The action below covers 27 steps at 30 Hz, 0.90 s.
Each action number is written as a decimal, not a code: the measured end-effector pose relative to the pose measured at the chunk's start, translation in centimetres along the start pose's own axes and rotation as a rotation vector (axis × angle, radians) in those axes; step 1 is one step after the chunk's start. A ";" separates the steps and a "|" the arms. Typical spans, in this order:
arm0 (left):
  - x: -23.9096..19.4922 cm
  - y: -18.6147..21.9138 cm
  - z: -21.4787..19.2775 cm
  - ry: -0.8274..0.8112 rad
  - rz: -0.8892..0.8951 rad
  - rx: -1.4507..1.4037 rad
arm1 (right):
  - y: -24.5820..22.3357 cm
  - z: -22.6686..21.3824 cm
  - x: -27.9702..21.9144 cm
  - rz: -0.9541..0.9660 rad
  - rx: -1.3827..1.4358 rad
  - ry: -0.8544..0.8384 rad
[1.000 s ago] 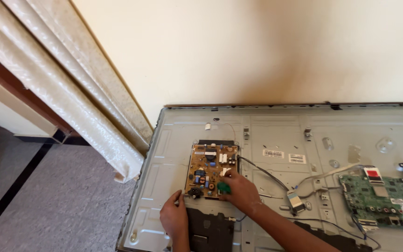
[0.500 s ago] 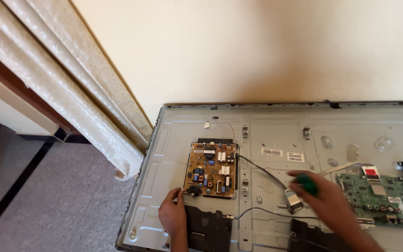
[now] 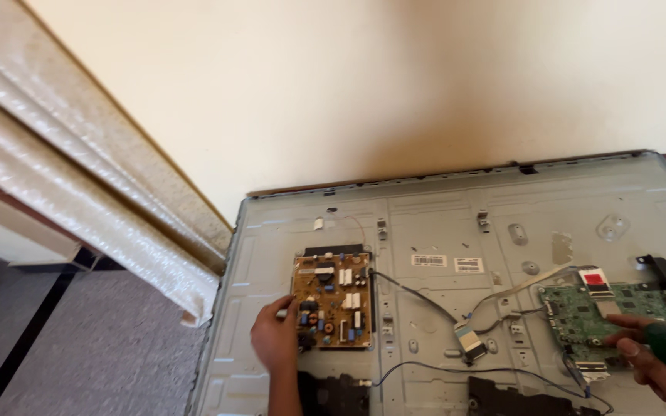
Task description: The person uses a green-handled screwdriver to tighten screws on two circuit boards mounted inside the back panel of a flat-screen television. The person works on the main board first, then moves to the power supply board, securing multiple screws on each.
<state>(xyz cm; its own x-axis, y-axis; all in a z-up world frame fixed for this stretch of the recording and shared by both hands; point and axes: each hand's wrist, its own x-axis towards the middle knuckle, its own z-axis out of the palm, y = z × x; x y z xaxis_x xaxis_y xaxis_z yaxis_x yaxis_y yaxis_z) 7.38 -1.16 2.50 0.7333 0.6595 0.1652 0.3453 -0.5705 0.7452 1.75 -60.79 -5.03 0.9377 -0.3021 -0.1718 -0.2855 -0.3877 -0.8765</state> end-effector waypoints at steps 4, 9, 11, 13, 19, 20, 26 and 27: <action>1.9 4.2 4.8 -0.186 0.133 0.095 | 1.6 -0.9 0.5 0.040 -0.025 -0.053; 3.8 7.2 10.0 -0.327 0.552 0.205 | 3.7 -2.3 0.4 -0.039 -0.029 0.013; 4.2 7.7 11.4 -0.377 0.649 0.233 | 5.3 -3.2 0.7 -0.045 -0.011 0.016; 4.7 8.0 12.5 -0.432 0.721 0.350 | 6.8 -4.1 0.8 -0.021 -0.031 0.023; 5.3 8.4 13.5 -0.497 0.772 0.506 | 7.9 -5.0 0.2 0.061 -0.071 0.004; 5.3 8.5 13.5 -0.502 0.765 0.520 | 7.4 -4.8 -0.1 0.062 -0.056 0.000; 4.6 9.0 13.3 -0.473 0.775 0.463 | 2.3 -3.9 -1.7 0.077 -0.064 0.018; 4.6 9.1 13.1 -0.487 0.740 0.453 | 1.9 -3.9 -1.8 0.081 -0.065 0.031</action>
<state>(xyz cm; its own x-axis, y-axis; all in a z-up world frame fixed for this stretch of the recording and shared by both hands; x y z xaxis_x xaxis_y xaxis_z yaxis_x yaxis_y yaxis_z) 21.57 -9.76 1.57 0.9796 -0.1533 0.1297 -0.1799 -0.9571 0.2273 -1.24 -64.38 -4.57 0.9045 -0.3617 -0.2262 -0.3737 -0.4161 -0.8290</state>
